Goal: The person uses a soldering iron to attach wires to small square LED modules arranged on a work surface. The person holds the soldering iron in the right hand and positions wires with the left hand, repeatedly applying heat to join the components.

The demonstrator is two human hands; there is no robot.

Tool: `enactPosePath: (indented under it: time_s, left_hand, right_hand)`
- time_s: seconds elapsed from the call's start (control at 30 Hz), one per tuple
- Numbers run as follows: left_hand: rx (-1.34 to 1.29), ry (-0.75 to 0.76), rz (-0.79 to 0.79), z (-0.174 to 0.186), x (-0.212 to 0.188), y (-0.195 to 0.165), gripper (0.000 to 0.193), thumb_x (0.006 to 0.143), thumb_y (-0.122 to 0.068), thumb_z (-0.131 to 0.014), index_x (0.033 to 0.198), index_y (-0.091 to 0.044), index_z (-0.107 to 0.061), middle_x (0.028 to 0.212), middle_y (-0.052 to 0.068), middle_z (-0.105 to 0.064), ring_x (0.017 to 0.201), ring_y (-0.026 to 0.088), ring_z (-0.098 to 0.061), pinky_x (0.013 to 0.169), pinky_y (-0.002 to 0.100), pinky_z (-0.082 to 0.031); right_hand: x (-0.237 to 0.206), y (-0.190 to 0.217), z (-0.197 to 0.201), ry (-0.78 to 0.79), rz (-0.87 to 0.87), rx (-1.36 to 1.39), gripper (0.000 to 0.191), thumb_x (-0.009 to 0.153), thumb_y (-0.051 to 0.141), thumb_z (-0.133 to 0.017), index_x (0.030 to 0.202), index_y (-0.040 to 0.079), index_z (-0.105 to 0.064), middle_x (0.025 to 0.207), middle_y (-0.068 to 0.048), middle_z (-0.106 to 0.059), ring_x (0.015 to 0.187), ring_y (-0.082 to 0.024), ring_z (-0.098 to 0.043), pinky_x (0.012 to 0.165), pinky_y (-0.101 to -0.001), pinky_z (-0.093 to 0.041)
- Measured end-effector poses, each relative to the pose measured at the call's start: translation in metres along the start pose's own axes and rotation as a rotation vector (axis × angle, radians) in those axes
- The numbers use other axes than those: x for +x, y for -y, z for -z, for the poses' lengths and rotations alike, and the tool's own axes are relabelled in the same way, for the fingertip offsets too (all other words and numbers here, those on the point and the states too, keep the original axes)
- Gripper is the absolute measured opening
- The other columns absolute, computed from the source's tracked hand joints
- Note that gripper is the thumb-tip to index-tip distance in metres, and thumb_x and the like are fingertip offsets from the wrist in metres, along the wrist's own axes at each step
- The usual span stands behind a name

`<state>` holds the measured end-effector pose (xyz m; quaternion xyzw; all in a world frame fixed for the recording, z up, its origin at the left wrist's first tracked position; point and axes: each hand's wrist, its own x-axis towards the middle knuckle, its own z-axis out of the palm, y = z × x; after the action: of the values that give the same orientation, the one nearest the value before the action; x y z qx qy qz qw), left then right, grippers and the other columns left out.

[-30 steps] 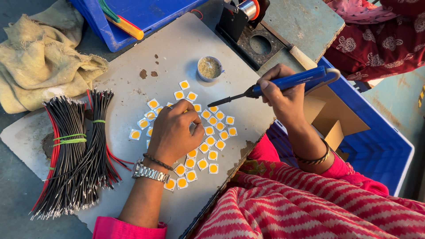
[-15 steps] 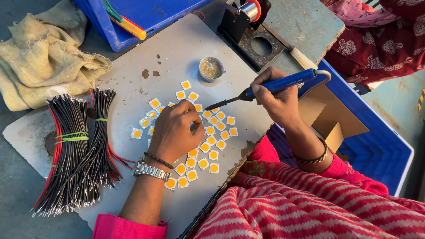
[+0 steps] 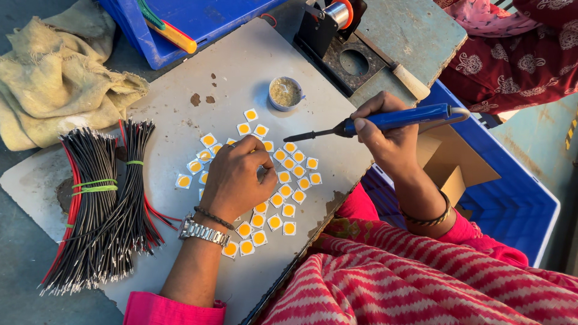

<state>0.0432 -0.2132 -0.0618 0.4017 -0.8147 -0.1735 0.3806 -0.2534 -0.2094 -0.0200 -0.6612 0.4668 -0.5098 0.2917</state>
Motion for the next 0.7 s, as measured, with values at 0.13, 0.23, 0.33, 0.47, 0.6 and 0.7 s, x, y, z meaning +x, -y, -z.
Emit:
enactPosePath:
  time_s: [0.13, 0.23, 0.33, 0.47, 0.6, 0.7]
  left_hand:
    - [-0.006, -0.004, -0.018, -0.0011, -0.0005, 0.0009, 0.006, 0.072, -0.011, -0.076, 0.071, -0.006, -0.072, 0.089, 0.005, -0.069, 0.077, 0.027, -0.067, 0.072, 0.041, -0.051]
    - [-0.008, -0.007, -0.026, -0.0017, -0.0015, 0.0002, 0.006, 0.071, -0.01, -0.076, 0.071, -0.006, -0.072, 0.089, 0.005, -0.068, 0.078, 0.027, -0.067, 0.072, 0.041, -0.051]
    - [-0.009, -0.005, -0.029, -0.0013, -0.0012, -0.001, 0.005, 0.071, -0.009, -0.076, 0.071, -0.006, -0.072, 0.09, 0.005, -0.068, 0.078, 0.026, -0.067, 0.072, 0.041, -0.051]
    - [0.0, 0.005, -0.034, 0.0002, 0.0, -0.0015, 0.006, 0.071, -0.009, -0.077, 0.069, -0.007, -0.071, 0.089, 0.005, -0.068, 0.078, 0.026, -0.067, 0.072, 0.041, -0.051]
    - [0.017, 0.018, -0.042, -0.0005, 0.0008, -0.0016, 0.007, 0.071, -0.01, -0.077, 0.068, -0.007, -0.071, 0.089, 0.006, -0.067, 0.078, 0.026, -0.067, 0.073, 0.041, -0.051]
    - [0.019, 0.015, -0.047, -0.001, 0.0006, -0.0011, 0.007, 0.071, -0.01, -0.077, 0.069, -0.006, -0.072, 0.089, 0.006, -0.068, 0.078, 0.026, -0.067, 0.074, 0.041, -0.051]
  right_hand:
    - [-0.0067, 0.0015, 0.0014, 0.038, -0.016, 0.018, 0.014, 0.096, 0.011, -0.071, 0.099, 0.0, -0.064, 0.085, -0.004, -0.065, 0.069, -0.007, -0.061, 0.062, -0.0205, -0.049]
    - [-0.0096, 0.0023, 0.0012, 0.064, -0.023, 0.033, 0.015, 0.096, 0.012, -0.072, 0.099, 0.0, -0.064, 0.085, -0.004, -0.065, 0.068, -0.007, -0.06, 0.061, -0.0205, -0.049]
    - [-0.0103, 0.003, -0.0011, 0.074, -0.029, 0.037, 0.016, 0.096, 0.013, -0.072, 0.099, -0.001, -0.064, 0.085, -0.003, -0.064, 0.069, -0.007, -0.059, 0.062, -0.0208, -0.048]
    - [-0.0097, 0.0044, -0.0032, 0.089, -0.034, 0.021, 0.016, 0.096, 0.013, -0.072, 0.099, -0.001, -0.064, 0.085, -0.003, -0.064, 0.071, -0.007, -0.059, 0.063, -0.0212, -0.048]
    - [-0.0087, 0.0044, -0.0053, 0.102, -0.034, 0.009, 0.016, 0.095, 0.013, -0.072, 0.099, 0.0, -0.064, 0.086, -0.003, -0.065, 0.072, -0.007, -0.06, 0.064, -0.0215, -0.049]
    - [-0.0088, 0.0036, -0.0066, 0.107, -0.028, -0.004, 0.015, 0.095, 0.012, -0.071, 0.099, 0.0, -0.064, 0.086, -0.003, -0.065, 0.073, -0.007, -0.06, 0.065, -0.022, -0.048]
